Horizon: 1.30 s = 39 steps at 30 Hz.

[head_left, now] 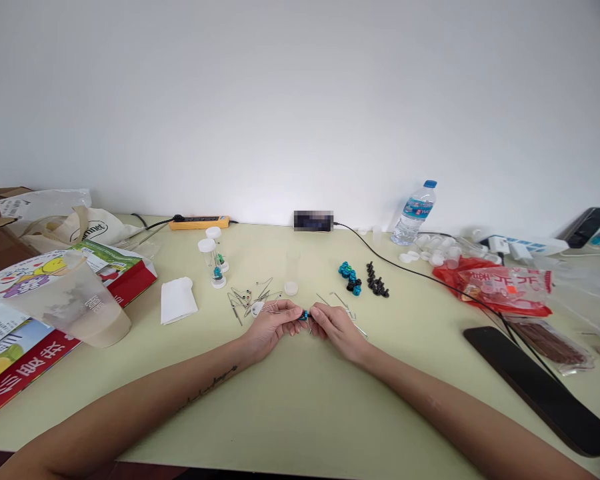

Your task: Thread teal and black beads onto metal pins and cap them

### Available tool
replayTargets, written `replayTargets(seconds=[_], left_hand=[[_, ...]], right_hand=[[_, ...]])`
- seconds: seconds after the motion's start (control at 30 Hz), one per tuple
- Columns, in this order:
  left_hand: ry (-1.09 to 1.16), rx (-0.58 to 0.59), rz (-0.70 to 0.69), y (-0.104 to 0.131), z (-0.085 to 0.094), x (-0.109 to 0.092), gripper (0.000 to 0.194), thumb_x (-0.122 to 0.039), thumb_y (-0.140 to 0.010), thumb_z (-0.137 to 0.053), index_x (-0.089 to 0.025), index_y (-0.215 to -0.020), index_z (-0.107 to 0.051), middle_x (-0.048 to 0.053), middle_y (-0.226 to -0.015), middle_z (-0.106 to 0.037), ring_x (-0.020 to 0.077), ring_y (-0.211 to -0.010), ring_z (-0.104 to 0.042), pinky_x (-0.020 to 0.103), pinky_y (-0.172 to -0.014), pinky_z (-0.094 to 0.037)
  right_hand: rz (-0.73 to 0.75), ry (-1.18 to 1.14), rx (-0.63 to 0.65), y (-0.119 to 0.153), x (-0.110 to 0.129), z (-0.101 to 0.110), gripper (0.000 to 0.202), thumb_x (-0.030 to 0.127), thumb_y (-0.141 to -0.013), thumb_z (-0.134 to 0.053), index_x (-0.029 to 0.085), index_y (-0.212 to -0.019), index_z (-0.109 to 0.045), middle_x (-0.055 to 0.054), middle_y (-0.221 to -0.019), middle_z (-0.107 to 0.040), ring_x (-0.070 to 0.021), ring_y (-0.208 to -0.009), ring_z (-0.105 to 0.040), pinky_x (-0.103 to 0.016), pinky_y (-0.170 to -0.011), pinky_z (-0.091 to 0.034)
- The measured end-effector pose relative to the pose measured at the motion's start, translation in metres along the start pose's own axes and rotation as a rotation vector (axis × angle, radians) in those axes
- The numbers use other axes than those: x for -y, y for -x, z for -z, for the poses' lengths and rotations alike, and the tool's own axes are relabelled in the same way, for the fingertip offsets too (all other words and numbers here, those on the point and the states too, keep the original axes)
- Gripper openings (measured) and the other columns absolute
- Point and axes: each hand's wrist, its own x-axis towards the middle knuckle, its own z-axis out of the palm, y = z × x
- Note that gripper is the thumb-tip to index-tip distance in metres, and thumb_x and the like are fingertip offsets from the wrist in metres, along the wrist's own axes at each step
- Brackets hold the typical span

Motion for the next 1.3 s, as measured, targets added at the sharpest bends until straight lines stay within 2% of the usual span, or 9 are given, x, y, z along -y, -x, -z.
replayTargets(seconds=[0.13, 0.33, 0.53, 0.73, 0.83, 1.0, 1.17, 1.3], left_hand=[[0.013, -0.005, -0.001, 0.0002, 0.0, -0.0005, 0.015, -0.025, -0.074, -0.067, -0.011, -0.075, -0.061, 0.007, -0.069, -0.066, 0.008, -0.056, -0.054, 0.018, -0.053, -0.038], [0.046, -0.024, -0.006, -0.0009, 0.0013, 0.0009, 0.015, -0.025, -0.075, -0.066, -0.011, -0.077, -0.062, 0.007, -0.07, -0.066, 0.0077, -0.057, -0.054, 0.018, -0.055, -0.04], [0.059, -0.042, -0.01, -0.0018, 0.0033, 0.0027, 0.015, -0.025, -0.076, -0.066, -0.011, -0.079, -0.062, 0.007, -0.071, -0.066, 0.0076, -0.059, -0.054, 0.018, -0.058, -0.041], [0.056, -0.047, -0.013, -0.0015, 0.0023, 0.0013, 0.016, -0.026, -0.075, -0.066, -0.011, -0.077, -0.062, 0.007, -0.071, -0.066, 0.0073, -0.058, -0.054, 0.018, -0.057, -0.041], [0.046, -0.043, -0.009, -0.0011, 0.001, 0.0002, 0.017, -0.027, -0.075, -0.066, -0.011, -0.077, -0.062, 0.007, -0.071, -0.066, 0.0077, -0.058, -0.054, 0.018, -0.057, -0.04], [0.034, -0.047, -0.004, -0.0008, 0.0004, -0.0004, 0.018, -0.028, -0.073, -0.068, -0.011, -0.076, -0.062, 0.006, -0.07, -0.066, 0.0084, -0.057, -0.054, 0.019, -0.055, -0.039], [0.038, -0.065, -0.018, -0.002, 0.0009, -0.0007, 0.018, -0.029, -0.073, -0.068, -0.012, -0.076, -0.062, 0.006, -0.069, -0.066, 0.0085, -0.058, -0.055, 0.02, -0.057, -0.041], [0.019, -0.068, -0.033, -0.0029, 0.0009, -0.0017, 0.018, -0.028, -0.073, -0.068, -0.011, -0.076, -0.062, 0.006, -0.07, -0.066, 0.0082, -0.058, -0.054, 0.019, -0.057, -0.041]], right_hand=[[-0.007, -0.004, 0.006, -0.0003, 0.0002, 0.0, 0.043, 0.045, -0.095, -0.026, 0.018, -0.072, -0.05, 0.002, -0.062, -0.055, -0.0104, -0.052, -0.048, -0.023, -0.056, -0.038], [-0.029, -0.008, -0.038, 0.0011, 0.0, -0.001, 0.022, 0.042, -0.092, -0.038, 0.022, -0.087, -0.046, 0.006, -0.053, -0.046, -0.011, -0.047, -0.044, -0.022, -0.05, -0.033], [-0.02, -0.026, -0.07, 0.0011, -0.0037, -0.0035, 0.009, 0.031, -0.091, -0.04, 0.024, -0.096, -0.043, 0.005, -0.065, -0.05, -0.0099, -0.048, -0.044, -0.023, -0.051, -0.035], [-0.024, -0.006, -0.101, 0.0009, -0.0017, -0.0035, 0.017, 0.036, -0.089, -0.044, 0.023, -0.1, -0.045, 0.002, -0.078, -0.055, -0.0094, -0.05, -0.044, -0.023, -0.05, -0.035], [-0.029, 0.015, -0.104, 0.0007, 0.0006, -0.0018, 0.023, 0.042, -0.091, -0.039, 0.022, -0.099, -0.048, 0.003, -0.068, -0.052, -0.0111, -0.051, -0.046, -0.024, -0.05, -0.035], [-0.035, 0.055, -0.083, 0.0003, 0.0019, 0.0003, 0.034, 0.044, -0.093, -0.033, 0.02, -0.08, -0.052, 0.004, -0.055, -0.047, -0.0118, -0.051, -0.046, -0.025, -0.054, -0.035], [-0.052, -0.002, -0.075, 0.0003, -0.0009, -0.0021, 0.019, 0.04, -0.091, -0.04, 0.023, -0.096, -0.047, 0.006, -0.056, -0.045, -0.0118, -0.049, -0.044, -0.024, -0.05, -0.034], [-0.032, -0.04, -0.091, 0.0006, -0.0003, -0.0034, 0.019, 0.039, -0.09, -0.043, 0.023, -0.101, -0.044, 0.004, -0.067, -0.051, -0.0101, -0.049, -0.044, -0.024, -0.05, -0.035]])
